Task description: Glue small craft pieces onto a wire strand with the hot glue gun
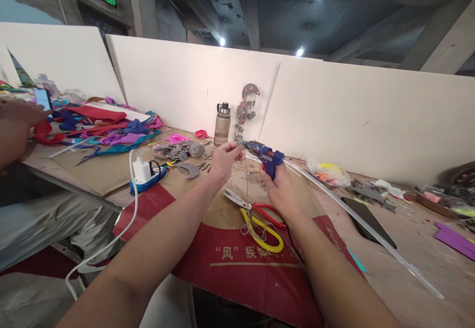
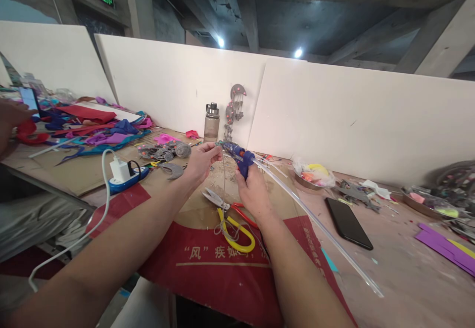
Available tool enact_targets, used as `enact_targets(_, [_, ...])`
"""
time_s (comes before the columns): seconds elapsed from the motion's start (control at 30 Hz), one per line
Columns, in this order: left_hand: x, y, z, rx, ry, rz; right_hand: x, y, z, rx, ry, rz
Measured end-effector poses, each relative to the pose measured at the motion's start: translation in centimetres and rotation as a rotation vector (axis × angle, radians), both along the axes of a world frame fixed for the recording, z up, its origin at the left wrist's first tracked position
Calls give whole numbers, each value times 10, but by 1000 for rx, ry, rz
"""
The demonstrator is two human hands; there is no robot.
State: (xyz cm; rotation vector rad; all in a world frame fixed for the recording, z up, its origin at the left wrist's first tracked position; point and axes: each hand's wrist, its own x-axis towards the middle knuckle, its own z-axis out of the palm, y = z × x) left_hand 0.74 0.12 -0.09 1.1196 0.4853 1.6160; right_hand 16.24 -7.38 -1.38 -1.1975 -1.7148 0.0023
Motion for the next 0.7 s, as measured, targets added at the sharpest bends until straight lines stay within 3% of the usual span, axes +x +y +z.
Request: enact_targets(0.7, [-1, 1, 0, -12, -26, -7, 1, -3, 3, -45, 20, -6])
